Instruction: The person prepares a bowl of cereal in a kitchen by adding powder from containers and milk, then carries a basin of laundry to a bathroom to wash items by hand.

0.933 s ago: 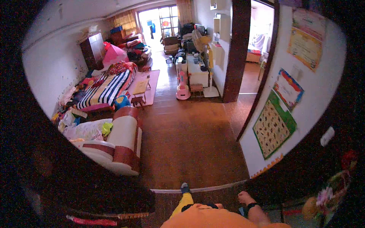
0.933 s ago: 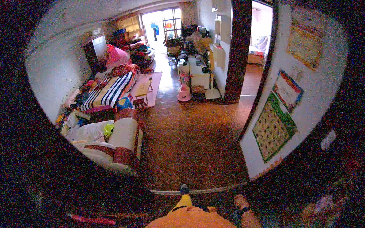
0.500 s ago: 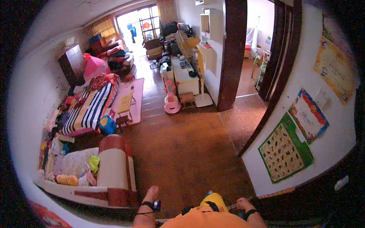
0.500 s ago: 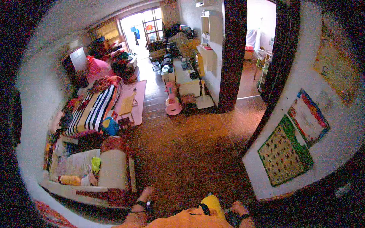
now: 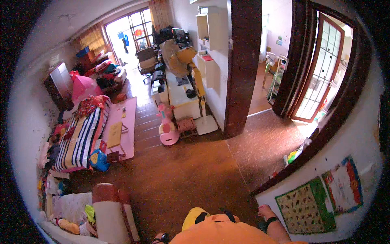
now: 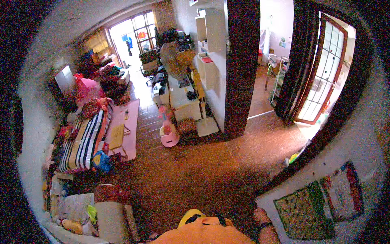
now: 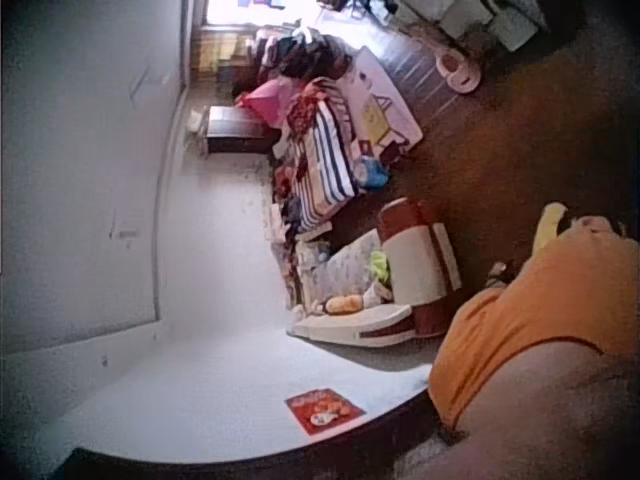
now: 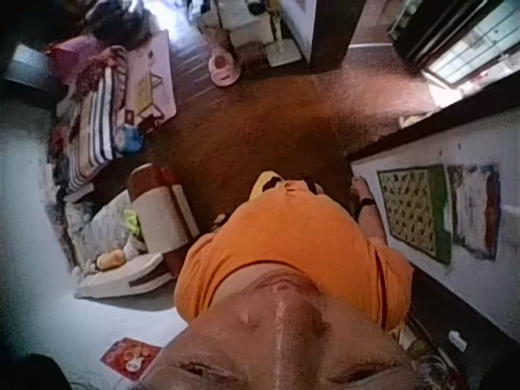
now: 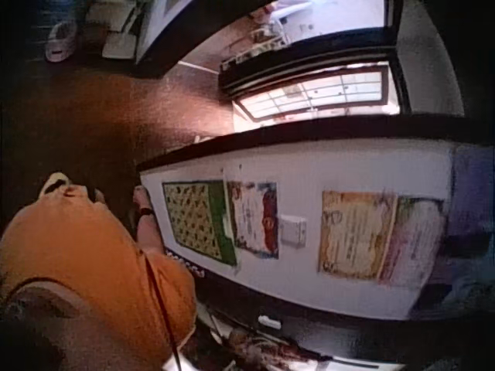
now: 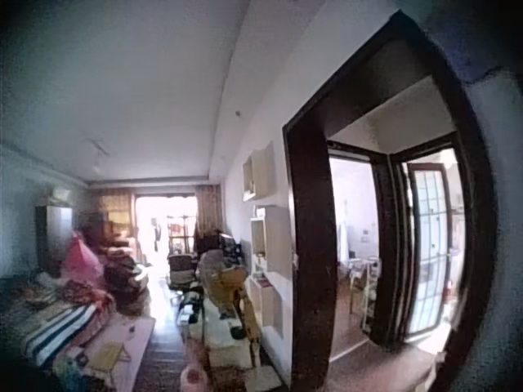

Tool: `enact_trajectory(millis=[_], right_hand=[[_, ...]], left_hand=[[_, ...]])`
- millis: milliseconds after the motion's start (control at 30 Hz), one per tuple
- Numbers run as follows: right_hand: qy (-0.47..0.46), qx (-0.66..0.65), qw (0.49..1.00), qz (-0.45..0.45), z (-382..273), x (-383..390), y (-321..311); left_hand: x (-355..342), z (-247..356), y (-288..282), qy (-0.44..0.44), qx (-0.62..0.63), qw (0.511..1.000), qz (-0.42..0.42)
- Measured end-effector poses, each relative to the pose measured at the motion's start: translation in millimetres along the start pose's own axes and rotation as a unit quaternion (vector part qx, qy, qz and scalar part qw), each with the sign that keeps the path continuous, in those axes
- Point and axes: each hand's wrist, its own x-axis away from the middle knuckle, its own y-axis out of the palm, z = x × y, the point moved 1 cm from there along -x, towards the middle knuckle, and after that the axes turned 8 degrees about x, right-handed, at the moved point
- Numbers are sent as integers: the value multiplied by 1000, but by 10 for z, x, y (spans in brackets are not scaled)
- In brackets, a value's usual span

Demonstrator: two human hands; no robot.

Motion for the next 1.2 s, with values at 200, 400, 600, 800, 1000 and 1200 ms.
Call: enact_trajectory(millis=[200, 400, 600, 800, 1000, 1200], right_hand=[[-137, 348, 927, 16, -1245, -556, 42], [-126, 95, 987, -4, -1632, -1118, -389], [114, 122, 986, 6, -2100, -1374, -841], [-68, 302, 947, 82, -1598, -1728, -1141], [-205, 1, 961, 184, -2059, -2483, -2386], [25, -245, 948, 203, -3412, -2114, -3434]], left_hand=[[-797, 1640, 183, 26, -112, 992, -60], [-1708, 4074, 331, 233, -247, 936, -97], [-1317, 7099, 918, 420, -195, 882, -86], [-1404, 8157, 2023, 519, -240, 804, -166], [-2422, 7951, 2997, 406, -374, 793, -259], [-2831, 8734, 3793, 265, -465, 796, -283]])
